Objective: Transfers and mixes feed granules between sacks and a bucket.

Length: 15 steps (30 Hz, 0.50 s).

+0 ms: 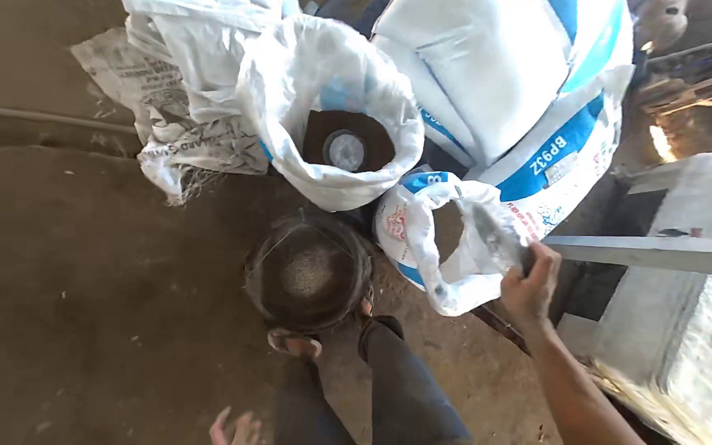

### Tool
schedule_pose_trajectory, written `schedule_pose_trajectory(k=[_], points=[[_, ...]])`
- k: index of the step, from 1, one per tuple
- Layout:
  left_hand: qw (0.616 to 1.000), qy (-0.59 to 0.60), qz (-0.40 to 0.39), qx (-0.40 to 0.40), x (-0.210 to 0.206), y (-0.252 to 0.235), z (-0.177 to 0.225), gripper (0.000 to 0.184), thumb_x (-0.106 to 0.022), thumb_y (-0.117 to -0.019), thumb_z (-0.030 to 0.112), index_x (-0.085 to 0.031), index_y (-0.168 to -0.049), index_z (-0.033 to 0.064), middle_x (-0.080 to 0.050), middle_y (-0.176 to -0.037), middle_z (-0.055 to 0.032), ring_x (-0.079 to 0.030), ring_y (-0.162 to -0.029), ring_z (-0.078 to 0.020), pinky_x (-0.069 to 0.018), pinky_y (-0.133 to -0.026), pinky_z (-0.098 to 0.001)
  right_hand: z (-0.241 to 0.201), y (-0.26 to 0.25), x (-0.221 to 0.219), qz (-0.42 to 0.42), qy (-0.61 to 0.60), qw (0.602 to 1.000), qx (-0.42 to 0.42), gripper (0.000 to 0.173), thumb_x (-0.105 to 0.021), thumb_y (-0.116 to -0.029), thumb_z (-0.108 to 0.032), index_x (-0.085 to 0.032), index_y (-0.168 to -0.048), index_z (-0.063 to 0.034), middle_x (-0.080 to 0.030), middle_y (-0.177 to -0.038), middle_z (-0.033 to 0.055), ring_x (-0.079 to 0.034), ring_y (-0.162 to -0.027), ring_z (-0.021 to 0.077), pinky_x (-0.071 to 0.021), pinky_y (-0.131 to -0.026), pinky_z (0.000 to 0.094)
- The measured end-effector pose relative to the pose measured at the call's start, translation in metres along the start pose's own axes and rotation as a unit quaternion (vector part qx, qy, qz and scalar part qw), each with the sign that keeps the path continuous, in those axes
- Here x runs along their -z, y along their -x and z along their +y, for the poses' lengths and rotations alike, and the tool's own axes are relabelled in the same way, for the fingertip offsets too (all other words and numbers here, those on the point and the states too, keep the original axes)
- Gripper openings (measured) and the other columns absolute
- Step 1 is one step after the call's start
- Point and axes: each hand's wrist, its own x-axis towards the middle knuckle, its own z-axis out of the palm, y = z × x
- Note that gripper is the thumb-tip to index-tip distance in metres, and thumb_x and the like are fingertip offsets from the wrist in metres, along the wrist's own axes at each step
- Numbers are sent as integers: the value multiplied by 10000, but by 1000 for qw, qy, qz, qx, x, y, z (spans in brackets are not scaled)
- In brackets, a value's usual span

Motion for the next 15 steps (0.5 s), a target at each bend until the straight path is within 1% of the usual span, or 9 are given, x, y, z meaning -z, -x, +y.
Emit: schedule_pose_trajectory(k=[2, 4, 6, 8, 9, 11, 12, 13, 15], points=[[998, -42, -25, -40, 2, -36, 24, 625, -524, -1054, 191, -217, -1578, 40, -607, -1253, -268, -696, -980, -299, -594, -829, -464, 10, -17, -8, -90, 14, 991, -98, 557, -599, -949, -62, -441, -1452, 117, -450, -1464, 375, -436, -1388, 511, -376, -1171, 546], [992, -85, -63, -69, 2, -73, 56, 581, -530, -1047, 179, -287, -1551, 22, -630, -1232, -251, -693, -992, -310, -588, -842, -470, 5, -24, -9, -101, 28, 989, -106, 652, -626, -994, -255, -399, -1505, 81, -376, -1541, 362, -345, -1455, 516, -306, -1216, 567], [981, -129, -111, -91, 5, -112, 85, 543, -520, -1052, 167, -325, -1532, 6, -630, -1253, -239, -682, -1031, -308, -574, -879, -466, -25, -9, 1, -31, 43, 998, -27, 618, -595, -1001, -305, -463, -1441, 108, -430, -1498, 371, -378, -1435, 516, -297, -1217, 560], [965, -175, -156, -120, 6, -159, 111, 516, -540, -1046, 170, -381, -1509, 7, -631, -1275, -227, -677, -1068, -306, -563, -911, -470, -79, 26, 2, 41, 35, 996, 70, 462, -540, -1018, -210, -550, -1319, 140, -557, -1356, 370, -516, -1327, 479, -401, -1155, 520], [954, -197, -178, -137, 3, -185, 123, 513, -554, -1042, 193, -406, -1500, 14, -634, -1282, -216, -674, -1085, -299, -558, -932, -472, -110, 47, -12, 49, 14, 993, 108, 386, -520, -1030, -162, -570, -1267, 138, -611, -1275, 343, -583, -1260, 412, -466, -1104, 470], [935, -238, -225, -140, -2, -222, 133, 514, -557, -1053, 234, -420, -1498, 17, -620, -1322, -216, -653, -1150, -303, -533, -991, -480, -170, 95, -66, -60, -74, 985, 144, 256, -503, -1036, -135, -603, -1170, 59, -669, -1154, 218, -643, -1157, 234, -526, -1018, 354], [926, -256, -242, -133, -7, -242, 137, 520, -555, -1058, 253, -419, -1504, 21, -613, -1343, -209, -639, -1187, -302, -516, -1021, -480, -197, 118, -108, -153, -113, 972, 136, 250, -534, -989, -95, -667, -1135, 58, -698, -1130, 221, -676, -1112, 261, -560, -974, 389], [919, -270, -258, -127, -13, -263, 139, 533, -555, -1059, 273, -419, -1511, 26, -607, -1365, -206, -624, -1224, -306, -497, -1053, -488, -218, 138, -155, -271, -127, 948, 106, 265, -564, -962, -57, -704, -1157, 56, -704, -1167, 230, -682, -1128, 304, -563, -986, 436], [909, -284, -284, -115, -27, -306, 135, 545, -549, -1062, 315, -424, -1516, 40, -591, -1394, -198, -597, -1270, -303, -469, -1088, -495, -237, 167, -262, -482, -84, 870, 58, 323, -540, -1001, -94, -682, -1275, 4, -661, -1313, 200, -631, -1247, 305, -506, -1082, 439]])
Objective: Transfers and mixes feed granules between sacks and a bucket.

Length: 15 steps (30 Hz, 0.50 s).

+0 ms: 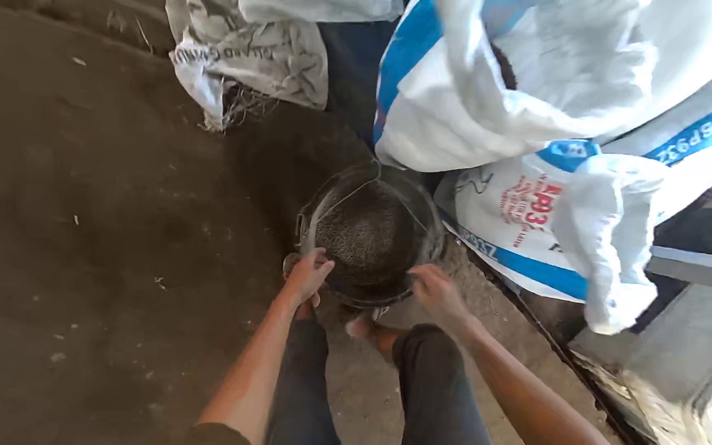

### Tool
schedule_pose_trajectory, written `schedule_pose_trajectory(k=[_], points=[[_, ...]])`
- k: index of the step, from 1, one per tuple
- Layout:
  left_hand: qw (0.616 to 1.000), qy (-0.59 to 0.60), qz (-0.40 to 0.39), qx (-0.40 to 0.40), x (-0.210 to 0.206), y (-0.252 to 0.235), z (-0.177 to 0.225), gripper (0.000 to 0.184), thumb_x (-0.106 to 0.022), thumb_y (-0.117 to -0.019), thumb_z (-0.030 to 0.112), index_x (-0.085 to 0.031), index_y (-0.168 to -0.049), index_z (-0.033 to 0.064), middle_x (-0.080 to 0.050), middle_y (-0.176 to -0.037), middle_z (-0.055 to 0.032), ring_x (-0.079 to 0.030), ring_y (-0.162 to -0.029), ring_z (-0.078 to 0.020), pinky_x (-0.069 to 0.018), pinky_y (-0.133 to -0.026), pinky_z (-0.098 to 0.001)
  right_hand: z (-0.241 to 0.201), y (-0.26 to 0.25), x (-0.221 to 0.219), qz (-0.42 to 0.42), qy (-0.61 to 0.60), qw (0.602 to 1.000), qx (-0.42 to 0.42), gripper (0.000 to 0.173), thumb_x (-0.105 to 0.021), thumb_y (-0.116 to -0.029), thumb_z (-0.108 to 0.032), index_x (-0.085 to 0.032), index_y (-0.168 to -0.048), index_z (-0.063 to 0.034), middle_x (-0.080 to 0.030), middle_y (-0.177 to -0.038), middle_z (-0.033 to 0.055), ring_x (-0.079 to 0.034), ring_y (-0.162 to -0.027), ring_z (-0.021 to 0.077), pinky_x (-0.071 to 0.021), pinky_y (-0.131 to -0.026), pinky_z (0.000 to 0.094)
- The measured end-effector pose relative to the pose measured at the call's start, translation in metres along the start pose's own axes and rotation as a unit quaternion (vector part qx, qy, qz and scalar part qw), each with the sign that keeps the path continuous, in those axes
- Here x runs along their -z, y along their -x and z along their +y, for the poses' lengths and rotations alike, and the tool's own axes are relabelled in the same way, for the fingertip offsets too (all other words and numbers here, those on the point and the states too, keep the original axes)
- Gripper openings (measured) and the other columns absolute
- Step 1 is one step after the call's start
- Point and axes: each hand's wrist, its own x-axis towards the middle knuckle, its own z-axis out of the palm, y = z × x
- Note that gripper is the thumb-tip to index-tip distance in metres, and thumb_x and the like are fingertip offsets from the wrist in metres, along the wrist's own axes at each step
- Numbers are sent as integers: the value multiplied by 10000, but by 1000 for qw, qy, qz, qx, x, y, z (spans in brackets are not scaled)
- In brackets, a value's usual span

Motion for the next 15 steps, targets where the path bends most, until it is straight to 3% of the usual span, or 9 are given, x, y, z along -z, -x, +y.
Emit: schedule_pose_trajectory(k=[2, 4, 6, 9, 12, 14, 15], points=[[1000, -1, -18, -10, -1, -39, -14, 543, -530, -1070, 330, -431, -1513, 32, -563, -1434, -204, -566, -1318, -309, -444, -1118, -498, 14, -78, -61, -154, 54, 985, -48, 398, -466, -1046, -148, -601, -1402, -33, -576, -1452, 184, -539, -1370, 311, -427, -1158, 458], [999, -22, -37, -20, -7, -77, -24, 519, -478, -1088, 319, -426, -1516, 30, -528, -1478, -199, -534, -1358, -308, -423, -1139, -495, 24, -151, -102, -226, 125, 965, -53, 437, -414, -1074, -198, -542, -1468, -60, -519, -1520, 173, -480, -1429, 320, -386, -1183, 499], [996, -67, -41, -32, -18, -121, -30, 494, -439, -1099, 287, -424, -1518, 26, -483, -1522, -202, -494, -1397, -318, -396, -1160, -505, 42, -219, -134, -204, 178, 963, 4, 423, -433, -1079, -210, -564, -1446, -43, -548, -1485, 195, -499, -1406, 353, -392, -1170, 534], [983, -157, 12, -99, -45, -206, -48, 494, -435, -1095, 283, -437, -1515, 23, -455, -1532, -224, -478, -1401, -365, -407, -1147, -542, 81, -302, -174, -65, 217, 969, 100, 372, -548, -1017, -210, -657, -1329, -39, -624, -1371, 221, -569, -1316, 389, -415, -1134, 574], [956, -243, 80, -141, -60, -282, -45, 560, -314, -1109, 386, -407, -1547, 51, -506, -1498, -234, -517, -1368, -400, -419, -1111, -606, 88, -356, -170, -86, 247, 964, 53, 424, -576, -1024, -319, -642, -1351, -56, -591, -1420, 207, -541, -1338, 392, -382, -1127, 613], [946, -299, 67, -110, -63, -307, -36, 571, -236, -1122, 402, -381, -1566, 73, -490, -1520, -224, -492, -1389, -413, -390, -1116, -636, 107, -379, -171, -105, 259, 960, 31, 472, -579, -1000, -428, -674, -1286, -64, -645, -1322, 218, -607, -1242, 418, -477, -992, 664], [940, -320, 67, -98, -63, -314, -33, 527, -261, -1127, 352, -427, -1534, 61, -518, -1486, -236, -519, -1353, -433, -411, -1084, -646, 122, -390, -173, -99, 254, 961, 34, 505, -534, -1011, -479, -686, -1271, -74, -663, -1295, 212, -616, -1234, 411, -483, -989, 663]])
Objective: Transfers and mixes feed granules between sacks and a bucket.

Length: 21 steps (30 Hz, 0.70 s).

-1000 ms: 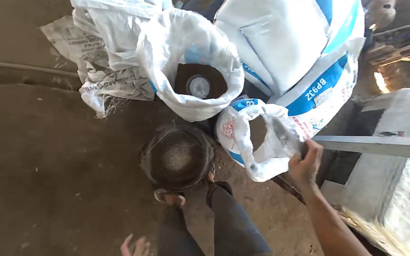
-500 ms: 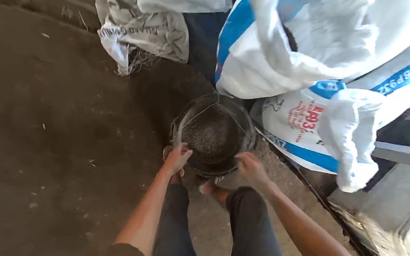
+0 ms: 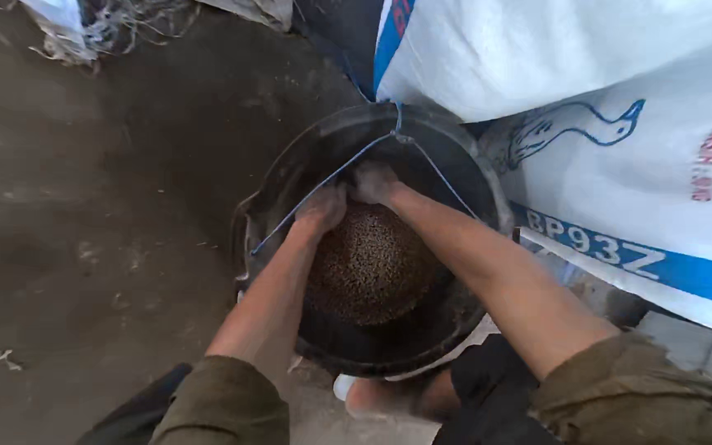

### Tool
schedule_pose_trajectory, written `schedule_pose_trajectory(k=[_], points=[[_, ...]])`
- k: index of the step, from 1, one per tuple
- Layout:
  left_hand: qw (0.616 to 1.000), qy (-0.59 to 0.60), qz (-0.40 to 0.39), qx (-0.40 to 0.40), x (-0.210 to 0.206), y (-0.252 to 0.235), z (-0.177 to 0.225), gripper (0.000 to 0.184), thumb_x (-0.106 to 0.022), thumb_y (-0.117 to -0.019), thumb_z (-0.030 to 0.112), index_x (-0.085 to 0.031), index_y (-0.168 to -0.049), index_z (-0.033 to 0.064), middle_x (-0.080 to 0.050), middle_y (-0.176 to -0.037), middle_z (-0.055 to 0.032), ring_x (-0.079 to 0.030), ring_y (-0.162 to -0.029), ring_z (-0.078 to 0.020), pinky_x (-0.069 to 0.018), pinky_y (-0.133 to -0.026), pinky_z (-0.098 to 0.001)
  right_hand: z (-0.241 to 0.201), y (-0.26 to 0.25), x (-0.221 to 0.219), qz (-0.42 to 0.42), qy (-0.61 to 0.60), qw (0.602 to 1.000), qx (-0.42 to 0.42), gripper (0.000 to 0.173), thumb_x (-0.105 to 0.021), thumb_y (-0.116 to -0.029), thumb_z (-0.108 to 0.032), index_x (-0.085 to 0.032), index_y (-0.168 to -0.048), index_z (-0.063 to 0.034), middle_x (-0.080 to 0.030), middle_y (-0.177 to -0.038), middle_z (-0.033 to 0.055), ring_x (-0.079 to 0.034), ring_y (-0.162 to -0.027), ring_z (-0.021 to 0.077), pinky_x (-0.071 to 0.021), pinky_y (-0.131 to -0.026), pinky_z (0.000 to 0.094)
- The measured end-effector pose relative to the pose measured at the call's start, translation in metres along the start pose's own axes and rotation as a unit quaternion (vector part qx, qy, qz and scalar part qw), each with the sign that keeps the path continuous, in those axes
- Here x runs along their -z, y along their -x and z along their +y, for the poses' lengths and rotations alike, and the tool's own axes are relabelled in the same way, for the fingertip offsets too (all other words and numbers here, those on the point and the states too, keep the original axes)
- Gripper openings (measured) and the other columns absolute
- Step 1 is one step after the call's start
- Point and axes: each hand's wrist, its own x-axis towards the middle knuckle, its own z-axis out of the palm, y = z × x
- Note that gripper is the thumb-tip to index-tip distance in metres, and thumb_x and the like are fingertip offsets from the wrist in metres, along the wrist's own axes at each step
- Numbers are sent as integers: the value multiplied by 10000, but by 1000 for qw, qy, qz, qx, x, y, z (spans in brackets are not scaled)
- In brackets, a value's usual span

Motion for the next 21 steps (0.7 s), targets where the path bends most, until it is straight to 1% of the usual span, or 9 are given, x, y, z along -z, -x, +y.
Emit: schedule_pose_trajectory(k=[2, 3, 5, 8, 12, 15, 18, 20, 21], points=[[999, -3, 22, 27, -5, -9, 2, 483, -338, -1116, 301, -491, -1473, 14, -576, -1399, -276, -562, -1294, -457, -436, -1051, -652, 22, -10, -5, 13, -30, 999, 2, 522, -469, -1034, -500, -720, -1165, -62, -696, -1198, 215, -644, -1179, 411, -492, -958, 666], [999, -2, 30, 31, -9, -13, 2, 468, -365, -1112, 283, -511, -1443, -13, -570, -1396, -290, -551, -1302, -465, -420, -1063, -651, 31, -11, -7, 14, -42, 999, 2, 535, -450, -1036, -508, -722, -1153, -62, -698, -1188, 217, -644, -1177, 412, -489, -963, 668], [999, -12, 22, 48, -7, -23, 7, 471, -380, -1110, 284, -510, -1427, -39, -536, -1430, -298, -506, -1345, -470, -392, -1087, -660, 45, -15, -1, 3, -64, 998, -16, 568, -455, -1030, -535, -705, -1247, -73, -669, -1283, 227, -596, -1261, 425, -438, -1035, 686], [996, -22, -21, 81, -6, -25, 11, 458, -438, -1087, 306, -584, -1332, -52, -581, -1356, -310, -538, -1298, -472, -403, -1049, -689, 63, -17, -13, -22, -81, 995, -49, 572, -506, -994, -549, -719, -1147, -41, -672, -1249, 232, -606, -1235, 422, -452, -1002, 696], [993, -36, -41, 104, -13, -22, 8, 442, -451, -1076, 320, -651, -1219, -47, -631, -1256, -310, -584, -1221, -480, -426, -981, -720, 85, 4, -20, -97, -147, 977, -120, 623, -477, -1021, -553, -690, -1256, -16, -629, -1346, 250, -561, -1304, 429, -404, -1047, 702], [989, 3, -62, 138, -18, -16, 3, 513, -374, -1094, 372, -636, -1267, -34, -611, -1302, -309, -563, -1254, -475, -405, -998, -724, 97, 24, -31, -129, -198, 958, -161, 659, -414, -1060, -567, -642, -1355, -24, -584, -1439, 226, -510, -1386, 394, -362, -1123, 662], [990, 34, -70, 120, -25, -11, -7, 534, -330, -1114, 377, -586, -1358, -23, -572, -1375, -306, -520, -1313, -472, -376, -1041, -711, 104, 35, -47, -142, -256, 934, -205, 656, -426, -1068, -551, -577, -1437, -30, -525, -1505, 225, -459, -1433, 383, -329, -1164, 630], [987, 68, -71, 124, -29, -9, -11, 569, -300, -1111, 414, -561, -1404, 1, -553, -1418, -283, -505, -1348, -436, -371, -1074, -688, 108, 50, -58, -139, -314, 907, -243, 621, -454, -1085, -481, -508, -1493, -16, -460, -1559, 230, -404, -1475, 374, -290, -1208, 583], [985, 92, -80, 123, -30, -7, -13, 579, -276, -1117, 411, -537, -1425, -3, -533, -1440, -284, -488, -1364, -430, -358, -1089, -678, 103, 62, -56, -142, -351, 884, -274, 569, -451, -1105, -388, -456, -1519, 2, -412, -1592, 232, -366, -1500, 358, -268, -1227, 537]])
